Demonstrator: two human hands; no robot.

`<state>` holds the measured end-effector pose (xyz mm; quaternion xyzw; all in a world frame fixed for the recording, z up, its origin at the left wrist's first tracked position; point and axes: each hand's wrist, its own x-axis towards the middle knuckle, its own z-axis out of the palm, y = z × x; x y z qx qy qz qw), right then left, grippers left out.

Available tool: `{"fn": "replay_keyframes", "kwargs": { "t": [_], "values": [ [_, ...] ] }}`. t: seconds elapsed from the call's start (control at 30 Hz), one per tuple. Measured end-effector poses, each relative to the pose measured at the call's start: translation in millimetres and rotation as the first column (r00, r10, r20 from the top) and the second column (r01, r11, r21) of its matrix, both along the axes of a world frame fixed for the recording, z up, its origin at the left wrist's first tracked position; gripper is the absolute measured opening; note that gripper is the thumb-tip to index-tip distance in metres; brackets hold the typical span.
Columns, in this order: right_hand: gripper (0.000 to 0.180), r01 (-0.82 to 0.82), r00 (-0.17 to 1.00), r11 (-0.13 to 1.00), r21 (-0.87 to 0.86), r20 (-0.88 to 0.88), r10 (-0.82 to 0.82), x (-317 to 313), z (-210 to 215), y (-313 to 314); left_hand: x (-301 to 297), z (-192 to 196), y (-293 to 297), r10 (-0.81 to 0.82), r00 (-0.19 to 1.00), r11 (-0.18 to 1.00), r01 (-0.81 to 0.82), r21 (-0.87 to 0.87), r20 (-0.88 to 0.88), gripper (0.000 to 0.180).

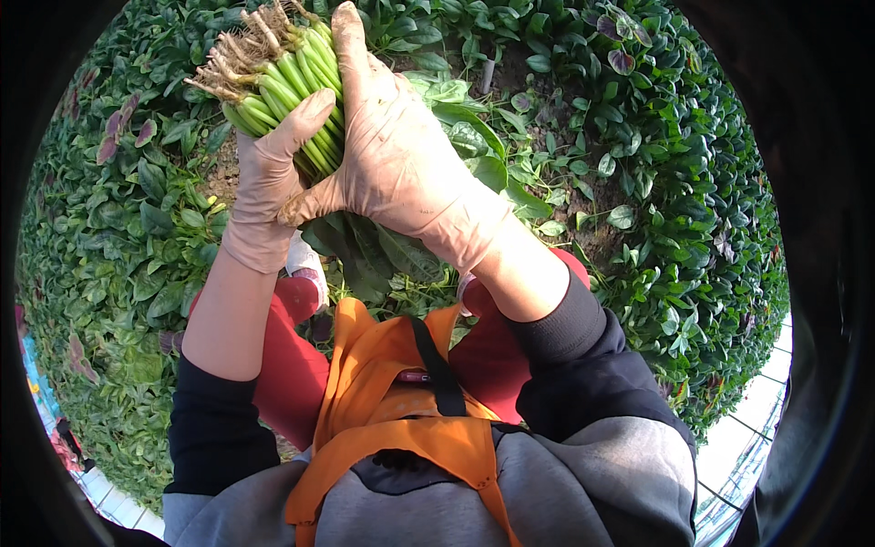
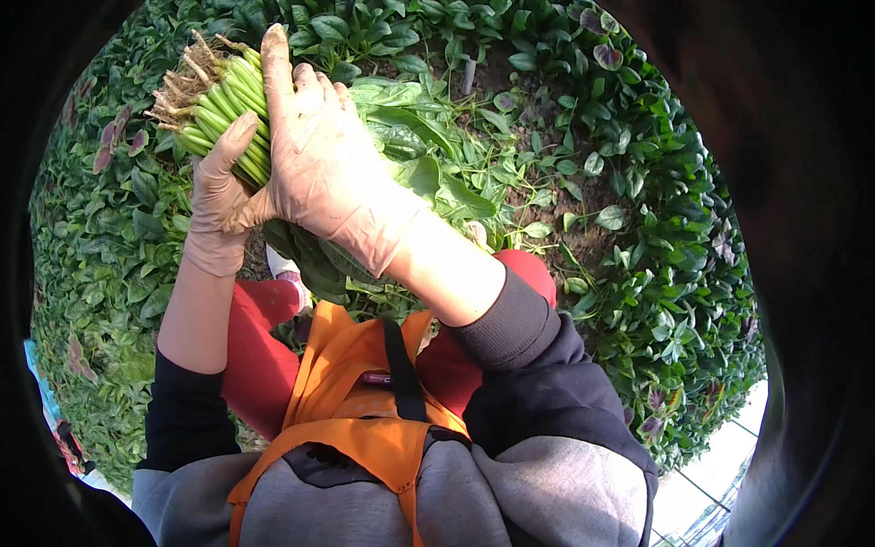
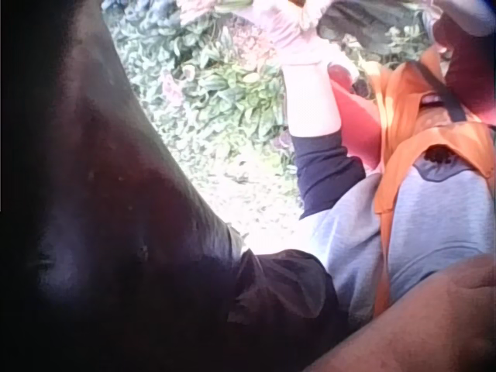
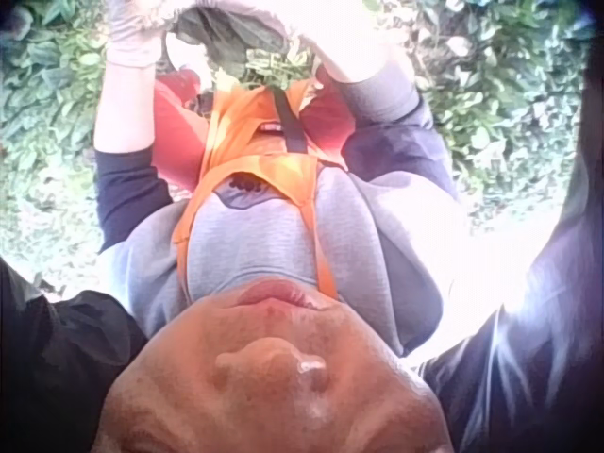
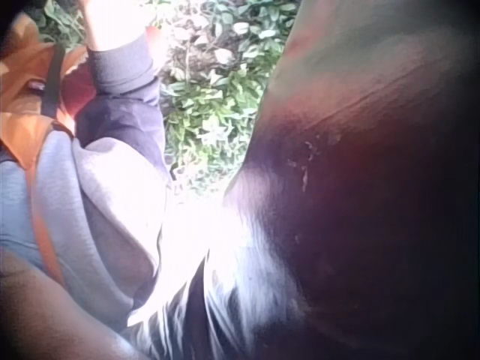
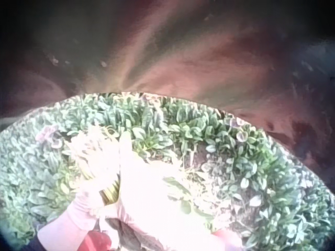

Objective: The person squats in a greenhouse and repeatedly pulls leafy green vegetables from the soil by hand. They gather the harvested plants into a growing bundle held in the left hand while continuing to pull more from the ground.

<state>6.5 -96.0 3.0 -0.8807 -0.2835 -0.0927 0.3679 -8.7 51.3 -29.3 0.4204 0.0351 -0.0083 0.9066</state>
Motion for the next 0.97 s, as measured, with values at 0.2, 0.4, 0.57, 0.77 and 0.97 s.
{"fn": "replay_keyframes", "kwargs": {
  "t": [0.2,0.4,0.57,0.77,0.97],
  "values": [
    [0.14,-0.067,0.996,0.989,0.134,-0.057,0.075,14.6,-2.7,-13.7,-8.1,6.0,-2.1,-0.135,0.983,0.964,0.101,0.245,0.125,0.051],
    [0.138,-0.33,0.916,0.897,0.293,-0.13,0.379,13.0,-4.4,-30.8,-8.6,11.2,5.4,-0.33,0.928,0.775,0.164,0.61,0.17,0.056],
    [0.139,0.016,0.991,0.963,-0.267,0.136,0.021,5.8,-7.4,-20.9,-17.6,4.0,6.3,-0.339,0.923,0.861,0.382,0.337,-0.181,0.069],
    [0.126,-0.128,0.98,0.991,-0.04,-0.161,0.12,-6.5,-11.8,-11.6,-22.9,-17.5,17.7,-0.378,0.906,0.914,0.397,0.077,-0.19,0.071],
    [0.135,-0.364,0.89,0.907,0.212,-0.209,0.406,2.4,-17.6,-19.6,-30.5,-28.4,49.5,-0.416,0.895,0.895,0.435,0.103,-0.16,0.08]
  ]
}}
